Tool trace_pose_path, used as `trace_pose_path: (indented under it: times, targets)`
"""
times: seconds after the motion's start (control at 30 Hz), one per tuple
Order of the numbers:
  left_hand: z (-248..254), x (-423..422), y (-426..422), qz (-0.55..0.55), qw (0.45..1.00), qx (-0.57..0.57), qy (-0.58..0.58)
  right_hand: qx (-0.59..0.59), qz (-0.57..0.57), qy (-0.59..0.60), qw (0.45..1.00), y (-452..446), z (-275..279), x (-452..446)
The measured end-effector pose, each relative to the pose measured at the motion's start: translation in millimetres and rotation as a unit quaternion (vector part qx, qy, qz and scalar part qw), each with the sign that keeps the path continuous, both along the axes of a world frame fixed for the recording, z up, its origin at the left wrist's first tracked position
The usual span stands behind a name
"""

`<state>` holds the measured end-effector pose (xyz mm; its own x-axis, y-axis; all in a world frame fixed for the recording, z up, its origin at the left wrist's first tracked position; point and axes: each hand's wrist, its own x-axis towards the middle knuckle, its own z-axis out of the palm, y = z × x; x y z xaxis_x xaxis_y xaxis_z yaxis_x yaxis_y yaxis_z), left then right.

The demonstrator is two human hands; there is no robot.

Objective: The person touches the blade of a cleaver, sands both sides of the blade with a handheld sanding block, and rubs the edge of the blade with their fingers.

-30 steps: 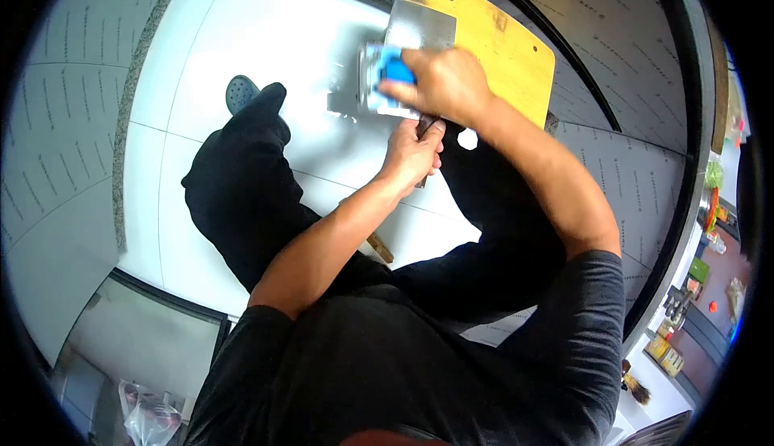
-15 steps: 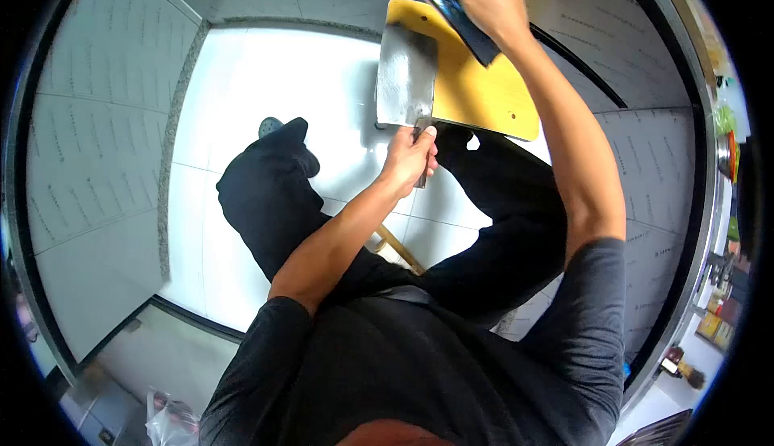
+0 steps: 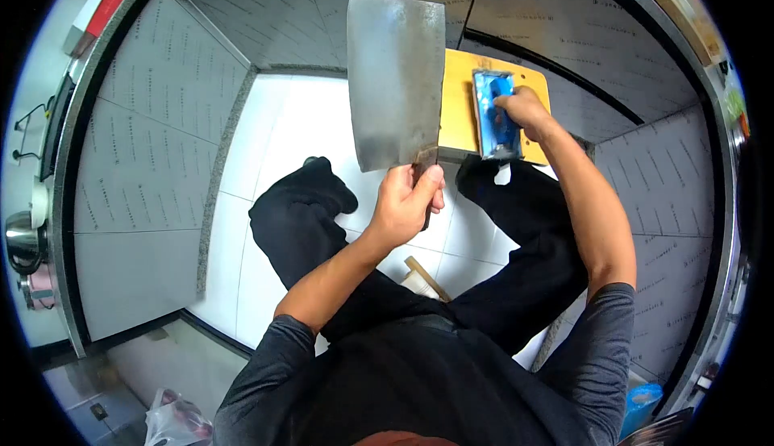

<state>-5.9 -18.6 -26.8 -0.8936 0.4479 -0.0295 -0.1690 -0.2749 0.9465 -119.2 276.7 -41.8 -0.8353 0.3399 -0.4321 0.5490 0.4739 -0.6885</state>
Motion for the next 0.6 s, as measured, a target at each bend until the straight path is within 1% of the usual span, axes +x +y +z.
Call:
trace_pose_path:
  times: [0.07, 0.1, 0.13, 0.2, 0.23, 0.27, 0.3, 0.33, 0.37, 0.4, 0.43, 0.47, 0.5, 0.53, 0.6]
  targets:
    - [22.2, 4.6, -4.2, 0.005, 1.000, -0.003, -0.003, -0.051, 0.007, 0.011, 0.999, -17.4, -6.3, -4.7]
    - [29.5, 7.6, -6.6, 0.005, 1.000, -0.014, 0.012, -0.088, 0.033, -0.009, 0.996, -33.1, 8.7, -1.5]
    - [37.2, 9.2, -8.4, 0.006, 0.999, -0.027, 0.028, -0.075, 0.049, -0.014, 0.996, -47.2, 18.6, -1.8]
    - [49.9, 13.8, -14.7, -0.011, 0.999, -0.038, 0.028, -0.110, 0.078, -0.008, 0.991, -51.7, -5.0, -13.7]
    - [52.4, 17.7, -15.3, -0.003, 0.999, -0.034, 0.033, -0.054, 0.088, -0.007, 0.995, -56.6, -9.5, -19.5]
    - [55.5, 21.3, -12.4, 0.005, 0.999, -0.031, 0.039, -0.058, 0.091, -0.003, 0.994, -54.4, -13.3, -20.1]
    - [62.2, 24.8, -13.1, 0.002, 0.998, -0.038, 0.049, 0.123, 0.140, 0.031, 0.982, -61.4, -6.1, -16.9]
    - [66.4, 27.4, -13.5, 0.002, 0.998, -0.039, 0.054, 0.301, 0.181, 0.064, 0.934, -68.0, 5.0, -13.3]
    - [69.4, 30.4, -12.7, 0.020, 0.994, -0.074, 0.079, 0.342, 0.183, 0.100, 0.916, -70.0, 17.5, -9.4]
    - [72.4, 33.7, -12.2, 0.038, 0.988, -0.106, 0.102, 0.343, 0.182, 0.102, 0.916, -68.4, 28.0, -8.4]
    - [71.4, 34.7, -12.2, 0.038, 0.988, -0.104, 0.106, 0.123, 0.168, 0.173, 0.963, -65.5, 40.0, -9.8]
    - [66.8, 35.2, -12.5, 0.074, 0.974, -0.161, 0.139, -0.103, 0.146, 0.235, 0.956, -60.7, 53.0, -8.7]
    - [65.2, 36.2, -13.1, 0.108, 0.955, -0.217, 0.171, -0.241, 0.123, 0.226, 0.936, -66.8, 85.9, 9.9]
    - [67.0, 35.0, -12.4, 0.135, 0.940, -0.235, 0.206, -0.375, 0.099, 0.214, 0.897, -77.5, 118.7, 32.6]
    - [62.1, 29.4, -14.3, 0.165, 0.903, -0.304, 0.257, -0.410, 0.165, 0.238, 0.865, -84.1, 143.2, 57.1]
